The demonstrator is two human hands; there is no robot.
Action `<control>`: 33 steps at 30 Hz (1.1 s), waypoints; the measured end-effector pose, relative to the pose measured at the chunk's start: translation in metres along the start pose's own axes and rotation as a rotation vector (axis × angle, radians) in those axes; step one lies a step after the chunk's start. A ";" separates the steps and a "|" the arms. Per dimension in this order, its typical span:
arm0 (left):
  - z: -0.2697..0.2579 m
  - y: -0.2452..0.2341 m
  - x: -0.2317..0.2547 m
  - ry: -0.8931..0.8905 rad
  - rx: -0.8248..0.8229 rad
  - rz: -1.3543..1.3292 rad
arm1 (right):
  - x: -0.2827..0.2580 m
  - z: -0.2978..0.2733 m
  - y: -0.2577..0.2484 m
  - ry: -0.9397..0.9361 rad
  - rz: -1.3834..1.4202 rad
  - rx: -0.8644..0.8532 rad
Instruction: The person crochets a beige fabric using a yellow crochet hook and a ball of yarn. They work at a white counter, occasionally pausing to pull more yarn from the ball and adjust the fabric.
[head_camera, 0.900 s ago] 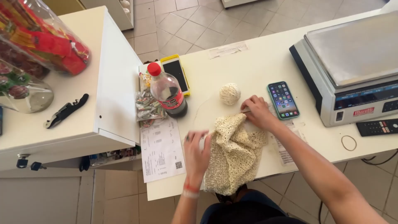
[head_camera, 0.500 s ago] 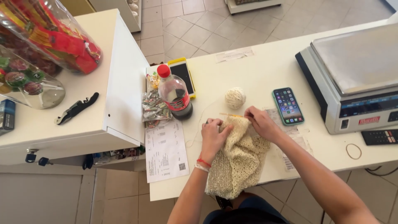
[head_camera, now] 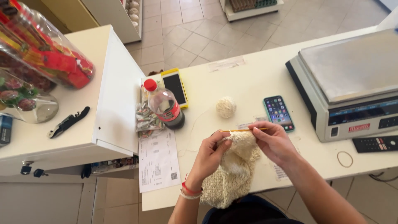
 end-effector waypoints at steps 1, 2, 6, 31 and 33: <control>0.006 0.000 0.021 0.007 0.002 0.004 | -0.004 0.004 -0.004 -0.005 0.002 -0.007; 0.011 0.003 0.045 0.069 -0.013 0.052 | -0.009 0.006 -0.008 -0.027 0.078 -0.023; 0.021 0.012 0.143 0.331 -0.035 0.420 | -0.083 -0.007 0.051 -0.116 0.233 -0.265; 0.010 0.001 0.094 0.085 0.352 0.129 | -0.129 -0.011 0.098 -0.673 -0.335 -0.318; 0.013 0.002 0.104 0.019 0.359 0.213 | -0.130 -0.008 0.090 -0.659 -0.331 -0.236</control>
Point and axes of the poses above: each hand's wrist, its own z-axis towards the middle knuckle, its own y-axis out of the palm, x = y × z, the point moved 7 cm from there along z, towards the middle knuckle, and after that the axes turned 6 degrees about z, right-handed, at the moved point
